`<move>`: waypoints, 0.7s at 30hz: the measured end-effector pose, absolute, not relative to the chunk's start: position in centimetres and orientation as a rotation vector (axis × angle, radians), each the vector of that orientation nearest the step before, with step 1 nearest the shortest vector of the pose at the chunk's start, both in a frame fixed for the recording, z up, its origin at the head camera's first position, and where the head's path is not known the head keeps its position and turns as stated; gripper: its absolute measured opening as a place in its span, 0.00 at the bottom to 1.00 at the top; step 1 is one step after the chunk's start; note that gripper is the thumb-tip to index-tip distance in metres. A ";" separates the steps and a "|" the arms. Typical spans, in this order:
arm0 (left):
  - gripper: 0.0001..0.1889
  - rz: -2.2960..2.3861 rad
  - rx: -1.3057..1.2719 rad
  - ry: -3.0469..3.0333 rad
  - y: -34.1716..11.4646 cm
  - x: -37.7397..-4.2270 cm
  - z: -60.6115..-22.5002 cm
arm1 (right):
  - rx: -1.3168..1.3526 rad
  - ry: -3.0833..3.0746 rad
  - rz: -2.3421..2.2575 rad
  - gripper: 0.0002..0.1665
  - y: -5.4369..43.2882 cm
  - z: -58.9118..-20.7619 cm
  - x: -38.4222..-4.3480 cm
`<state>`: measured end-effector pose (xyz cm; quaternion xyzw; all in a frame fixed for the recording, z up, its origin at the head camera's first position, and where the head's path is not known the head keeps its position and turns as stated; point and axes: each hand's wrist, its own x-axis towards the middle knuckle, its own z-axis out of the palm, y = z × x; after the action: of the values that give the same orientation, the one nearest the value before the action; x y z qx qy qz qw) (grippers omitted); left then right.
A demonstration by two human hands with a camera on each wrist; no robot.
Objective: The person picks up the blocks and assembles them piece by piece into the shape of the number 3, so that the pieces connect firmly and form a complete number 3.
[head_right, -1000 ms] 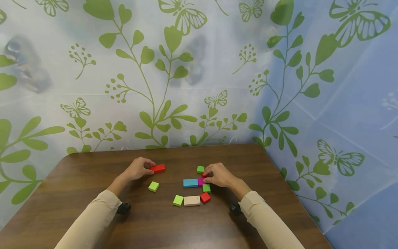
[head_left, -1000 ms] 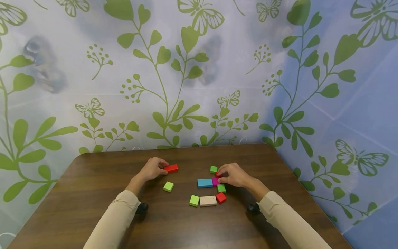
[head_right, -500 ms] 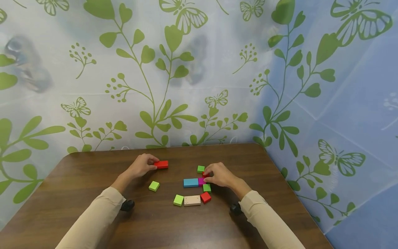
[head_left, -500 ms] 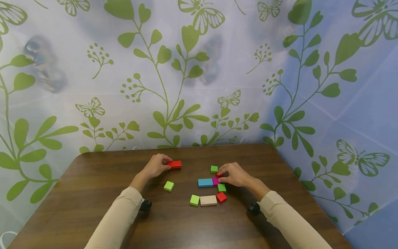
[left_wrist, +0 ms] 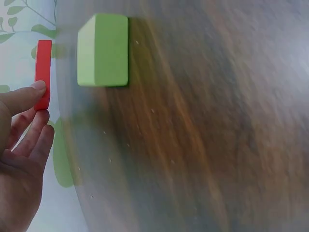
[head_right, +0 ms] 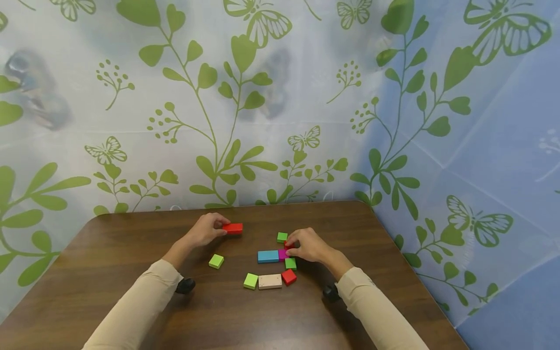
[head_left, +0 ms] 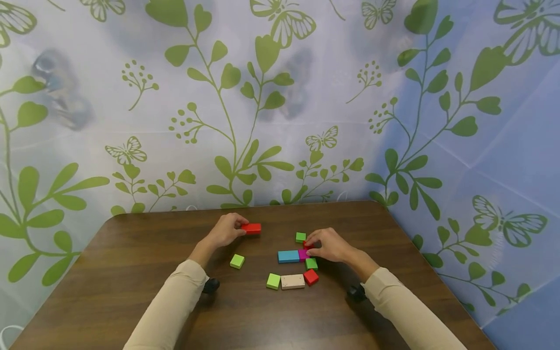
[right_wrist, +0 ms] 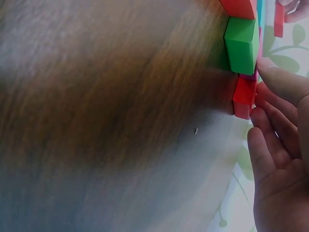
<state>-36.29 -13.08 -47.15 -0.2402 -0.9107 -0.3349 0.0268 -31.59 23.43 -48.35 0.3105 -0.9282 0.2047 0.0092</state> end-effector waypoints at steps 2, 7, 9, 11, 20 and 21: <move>0.13 -1.042 -0.743 -2.810 -12.7 -36.3 -47.1 | 0.967 -2.901 0.638 0.13 23.5 -48.5 -31.6; 0.13 -1.060 -0.758 -2.791 -11.8 -36.4 -47.0 | 0.967 -2.904 0.634 0.13 23.5 -48.5 -31.7; 0.13 -1.065 -0.768 -2.785 -11.5 -36.4 -46.9 | 0.965 -2.910 0.634 0.13 23.5 -48.5 -31.6; 0.13 -1.085 -0.767 -2.782 -11.2 -36.4 -46.8 | 0.965 -2.917 0.628 0.13 23.5 -48.5 -31.6; 0.13 -1.093 -0.786 -2.770 -9.8 -36.8 -46.9 | 1.013 -2.867 0.609 0.12 23.5 -48.3 -31.6; 0.13 -1.091 -0.783 -2.775 -9.7 -36.9 -47.0 | 1.014 -2.867 0.610 0.12 23.5 -48.2 -31.6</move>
<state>-36.87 -9.65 -47.01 -0.2538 -0.8998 -0.3538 0.0291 -31.58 23.51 -48.24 0.3268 -0.9242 0.1967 0.0199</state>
